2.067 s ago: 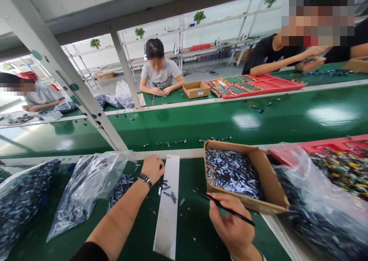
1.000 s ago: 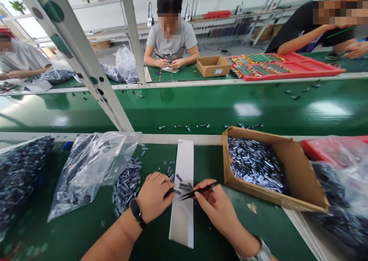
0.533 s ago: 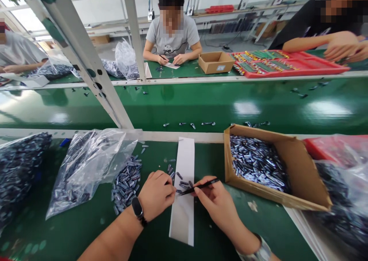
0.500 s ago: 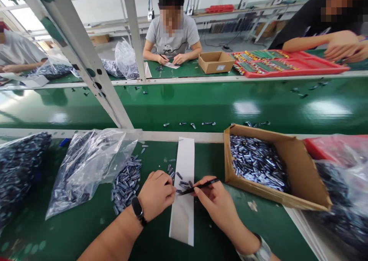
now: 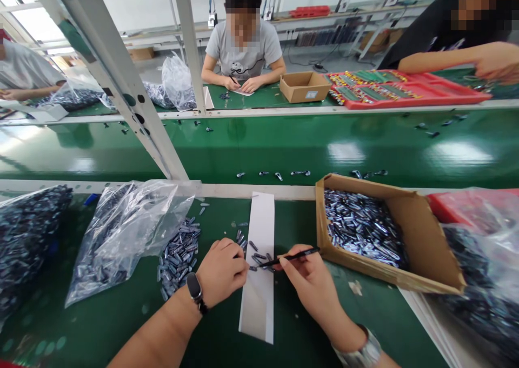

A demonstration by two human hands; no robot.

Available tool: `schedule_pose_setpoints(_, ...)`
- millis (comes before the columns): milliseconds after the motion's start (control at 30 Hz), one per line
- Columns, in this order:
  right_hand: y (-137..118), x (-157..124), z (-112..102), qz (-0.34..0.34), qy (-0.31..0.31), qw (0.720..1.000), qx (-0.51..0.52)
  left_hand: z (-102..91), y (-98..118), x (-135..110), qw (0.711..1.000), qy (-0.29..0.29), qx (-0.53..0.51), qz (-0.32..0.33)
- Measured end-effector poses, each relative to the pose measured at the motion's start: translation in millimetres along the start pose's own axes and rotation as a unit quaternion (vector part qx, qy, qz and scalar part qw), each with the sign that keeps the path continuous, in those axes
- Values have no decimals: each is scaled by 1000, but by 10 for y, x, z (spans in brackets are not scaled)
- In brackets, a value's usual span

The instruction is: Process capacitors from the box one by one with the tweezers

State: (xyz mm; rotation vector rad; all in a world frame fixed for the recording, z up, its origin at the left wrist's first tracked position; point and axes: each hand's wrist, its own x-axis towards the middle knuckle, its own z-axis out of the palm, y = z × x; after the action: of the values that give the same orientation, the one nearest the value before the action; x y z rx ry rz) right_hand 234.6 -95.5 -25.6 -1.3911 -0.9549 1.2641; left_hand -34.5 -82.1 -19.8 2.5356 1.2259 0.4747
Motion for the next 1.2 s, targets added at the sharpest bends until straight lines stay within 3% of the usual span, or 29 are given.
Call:
schedule_pose_setpoints(833, 38, -25, 12, -41, -19, 998, -34, -143, 65, 18, 999, -53, 10, 3)
schedule_pose_setpoints(1200, 113, -38, -8, -81, -21, 996, 21, -135, 102, -6, 999, -50, 7, -17)
